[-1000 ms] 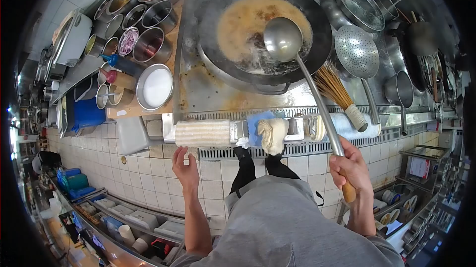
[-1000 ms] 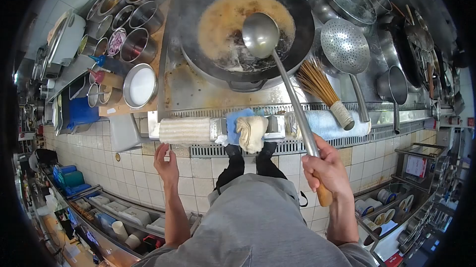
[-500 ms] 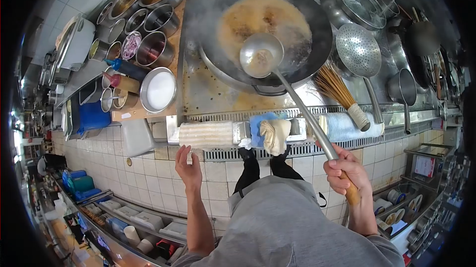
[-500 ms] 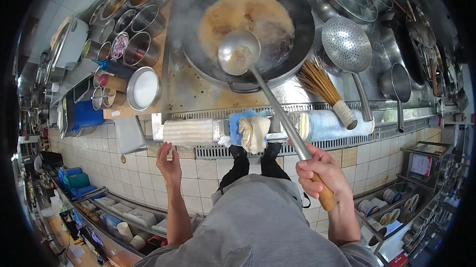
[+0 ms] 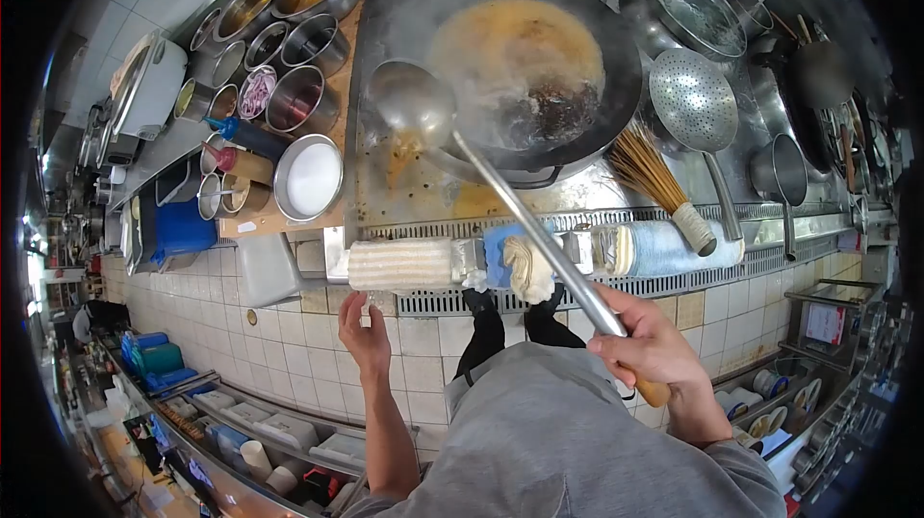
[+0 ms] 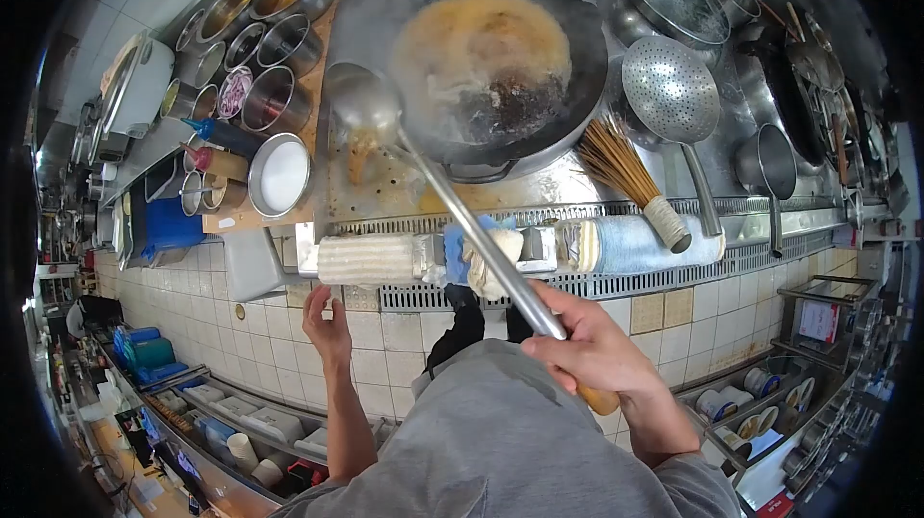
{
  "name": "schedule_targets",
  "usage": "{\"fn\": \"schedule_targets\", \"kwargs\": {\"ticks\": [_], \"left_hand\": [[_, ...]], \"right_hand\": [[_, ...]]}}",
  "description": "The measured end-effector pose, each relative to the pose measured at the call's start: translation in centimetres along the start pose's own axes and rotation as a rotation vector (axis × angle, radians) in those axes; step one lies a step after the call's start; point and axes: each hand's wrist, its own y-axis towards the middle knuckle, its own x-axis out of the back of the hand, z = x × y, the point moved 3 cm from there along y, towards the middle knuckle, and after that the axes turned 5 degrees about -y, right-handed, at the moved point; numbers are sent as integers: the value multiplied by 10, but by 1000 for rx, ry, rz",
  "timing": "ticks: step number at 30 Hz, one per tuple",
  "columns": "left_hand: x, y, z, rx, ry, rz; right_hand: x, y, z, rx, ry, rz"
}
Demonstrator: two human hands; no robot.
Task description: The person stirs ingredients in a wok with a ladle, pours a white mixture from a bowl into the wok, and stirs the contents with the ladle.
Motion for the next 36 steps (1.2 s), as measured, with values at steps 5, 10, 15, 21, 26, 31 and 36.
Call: {"fn": "schedule_targets", "kwargs": {"ticks": [5, 10, 15, 21, 26, 31, 36], "left_hand": [[-3, -4, 7, 12, -53, -5], [-9, -5, 5, 70, -79, 22], [-12, -2, -10, 71, -93, 4], [-5, -4, 6, 3, -43, -18], [-2, -4, 5, 58, -101, 2], [-4, -3, 6, 86, -131, 1], [-4, -6, 8, 22, -55, -35]], "right_hand": [[21, -1, -5, 28, 116, -255], [37, 7, -12, 76, 239, -369], [36, 19, -19, 53, 336, -312], [17, 17, -17, 21, 501, -130], [3, 13, -4, -10, 367, 6], [-1, 9, 1, 17, 84, 11], [16, -10, -11, 11, 150, -235]]}}
